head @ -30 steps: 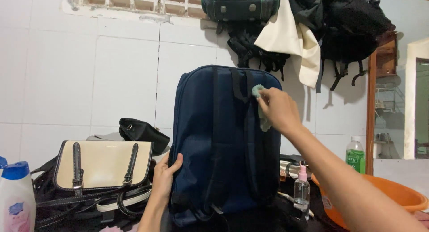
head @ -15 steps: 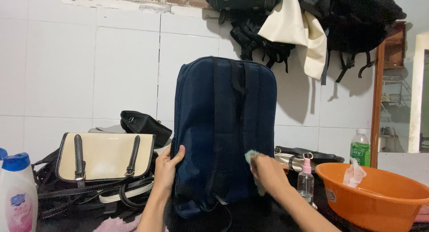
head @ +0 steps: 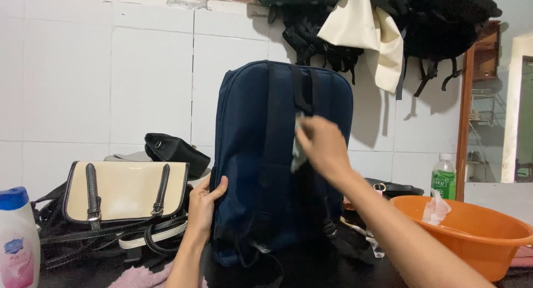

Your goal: A person is cleaning a blue backpack by spraying it with a cleaning solution and wiping it thoroughly with a cloth.

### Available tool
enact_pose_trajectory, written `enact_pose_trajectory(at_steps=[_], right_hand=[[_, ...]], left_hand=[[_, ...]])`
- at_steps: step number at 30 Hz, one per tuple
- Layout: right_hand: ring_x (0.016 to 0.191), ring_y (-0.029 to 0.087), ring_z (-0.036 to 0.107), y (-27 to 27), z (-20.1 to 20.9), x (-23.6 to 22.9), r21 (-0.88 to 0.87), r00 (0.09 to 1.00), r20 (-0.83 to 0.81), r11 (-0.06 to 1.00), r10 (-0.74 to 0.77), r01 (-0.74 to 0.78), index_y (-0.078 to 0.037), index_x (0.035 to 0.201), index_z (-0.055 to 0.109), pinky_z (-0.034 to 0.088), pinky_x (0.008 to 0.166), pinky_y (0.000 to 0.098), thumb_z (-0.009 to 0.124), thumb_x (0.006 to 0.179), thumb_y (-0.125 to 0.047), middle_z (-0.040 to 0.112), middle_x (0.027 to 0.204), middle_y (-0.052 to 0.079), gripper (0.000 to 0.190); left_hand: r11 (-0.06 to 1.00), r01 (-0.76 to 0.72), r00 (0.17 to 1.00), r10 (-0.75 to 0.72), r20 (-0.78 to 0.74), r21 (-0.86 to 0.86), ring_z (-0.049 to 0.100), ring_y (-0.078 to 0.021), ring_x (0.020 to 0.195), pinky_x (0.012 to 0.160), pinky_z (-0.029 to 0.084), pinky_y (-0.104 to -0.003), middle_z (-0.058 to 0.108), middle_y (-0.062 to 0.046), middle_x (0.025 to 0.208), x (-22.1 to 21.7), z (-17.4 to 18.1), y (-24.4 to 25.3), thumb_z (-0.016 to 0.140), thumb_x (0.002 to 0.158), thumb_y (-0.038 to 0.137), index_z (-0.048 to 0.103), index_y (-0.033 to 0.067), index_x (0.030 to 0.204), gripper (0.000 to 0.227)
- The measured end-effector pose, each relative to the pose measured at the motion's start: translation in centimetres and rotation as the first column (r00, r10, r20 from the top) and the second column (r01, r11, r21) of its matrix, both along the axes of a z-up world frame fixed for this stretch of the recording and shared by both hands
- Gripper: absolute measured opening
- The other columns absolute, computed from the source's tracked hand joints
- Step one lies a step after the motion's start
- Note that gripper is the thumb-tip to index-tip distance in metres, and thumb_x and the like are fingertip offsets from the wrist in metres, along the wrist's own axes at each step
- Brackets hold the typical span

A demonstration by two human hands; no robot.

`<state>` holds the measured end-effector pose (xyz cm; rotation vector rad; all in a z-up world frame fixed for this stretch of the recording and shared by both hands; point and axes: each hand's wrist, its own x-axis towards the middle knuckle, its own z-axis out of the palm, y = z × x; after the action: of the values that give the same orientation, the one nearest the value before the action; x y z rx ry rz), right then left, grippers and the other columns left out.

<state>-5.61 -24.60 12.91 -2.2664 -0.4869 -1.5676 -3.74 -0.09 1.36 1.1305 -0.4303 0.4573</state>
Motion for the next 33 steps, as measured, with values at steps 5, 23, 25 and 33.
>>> enact_pose_trajectory(at_steps=[5,23,25,33], right_hand=[[0.077,0.025,0.068,1.1,3.0,-0.7,0.096,0.991,0.135,0.995,0.006,-0.019,-0.008,0.112,0.078,0.051,0.063,0.0425,0.063,0.101,-0.020,0.071,0.087,0.008,0.023],[0.090,0.047,0.069,4.3,-11.6,0.9,-0.004,0.966,-0.259,1.000,0.024,-0.026,-0.010,0.119,0.072,0.058,0.073,0.0550,0.054,0.101,-0.017,0.074,0.106,0.017,0.026],[0.089,0.046,0.068,3.9,-13.2,1.7,-0.004,0.960,-0.279,1.000,0.018,-0.020,-0.012,0.117,0.071,0.058,0.071,0.0546,0.054,0.101,-0.018,0.072,0.103,0.016,0.024],[0.071,0.037,0.063,1.8,-18.3,5.5,-0.109,0.908,-0.417,0.994,-0.041,-0.005,-0.010,0.087,0.064,0.042,0.058,0.0479,0.054,0.104,-0.021,0.054,0.081,0.005,0.023]], left_hand=[[0.999,0.033,0.998,-0.035,-0.049,-0.039,0.069,-0.0237,0.113,0.100,0.054,-0.032,0.074,-0.013,0.129,-0.3,0.1,0.0,0.069,0.086,0.018,0.071,0.0009,0.132,0.049],[0.992,-0.059,0.996,0.052,-0.067,-0.112,0.068,-0.0264,0.067,0.059,0.055,-0.033,0.072,-0.020,0.083,3.5,-1.1,0.6,0.085,0.086,0.025,0.075,-0.0022,0.122,0.046],[0.991,-0.070,0.995,0.062,-0.072,-0.111,0.068,-0.0258,0.068,0.060,0.055,-0.033,0.072,-0.019,0.084,2.3,-0.7,0.4,0.085,0.086,0.025,0.075,-0.0022,0.121,0.046],[0.996,-0.019,0.998,0.013,-0.066,-0.090,0.070,-0.0229,0.103,0.093,0.056,-0.033,0.075,-0.013,0.118,1.6,-0.8,0.2,0.068,0.091,0.021,0.072,0.0021,0.125,0.039]])
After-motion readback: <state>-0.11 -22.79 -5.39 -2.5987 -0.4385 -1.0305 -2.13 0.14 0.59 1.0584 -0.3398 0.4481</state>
